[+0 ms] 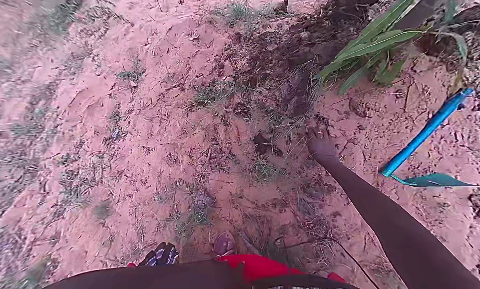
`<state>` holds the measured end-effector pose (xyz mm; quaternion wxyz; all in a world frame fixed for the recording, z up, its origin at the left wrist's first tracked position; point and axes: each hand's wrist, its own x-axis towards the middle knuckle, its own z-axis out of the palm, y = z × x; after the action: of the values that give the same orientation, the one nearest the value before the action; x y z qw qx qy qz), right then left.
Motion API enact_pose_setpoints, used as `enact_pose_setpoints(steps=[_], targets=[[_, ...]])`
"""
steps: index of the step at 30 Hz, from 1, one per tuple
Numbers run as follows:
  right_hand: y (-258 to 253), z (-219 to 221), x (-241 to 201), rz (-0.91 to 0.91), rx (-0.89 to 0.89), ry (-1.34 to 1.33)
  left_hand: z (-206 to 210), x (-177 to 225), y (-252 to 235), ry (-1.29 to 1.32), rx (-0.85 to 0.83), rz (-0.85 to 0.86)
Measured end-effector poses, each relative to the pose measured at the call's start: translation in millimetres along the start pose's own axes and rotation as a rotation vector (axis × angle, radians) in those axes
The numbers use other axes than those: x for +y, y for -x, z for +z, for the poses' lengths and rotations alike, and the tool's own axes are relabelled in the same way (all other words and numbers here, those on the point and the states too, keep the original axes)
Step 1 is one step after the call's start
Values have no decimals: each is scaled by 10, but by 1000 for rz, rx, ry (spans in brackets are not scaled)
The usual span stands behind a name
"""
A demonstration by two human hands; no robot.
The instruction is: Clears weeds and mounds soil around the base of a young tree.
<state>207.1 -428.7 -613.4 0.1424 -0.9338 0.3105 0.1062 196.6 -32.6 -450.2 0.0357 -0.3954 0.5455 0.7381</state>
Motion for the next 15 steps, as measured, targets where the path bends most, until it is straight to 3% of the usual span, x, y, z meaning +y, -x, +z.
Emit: enact_pose_setpoints(steps=[5,8,12,15], targets=[[-137,74,-153,-215,47,-25,-695,-167,-163,150,38,52],[-96,-7,-288,-100,-38,-242,-1101,-129,-287,208,204,45],[-236,-32,-253,141,152,-544,-1475,-492,-251,527,710,53],[-30,74,-268,271,152,-613,-1809,-959,-119,662,1139,-118]])
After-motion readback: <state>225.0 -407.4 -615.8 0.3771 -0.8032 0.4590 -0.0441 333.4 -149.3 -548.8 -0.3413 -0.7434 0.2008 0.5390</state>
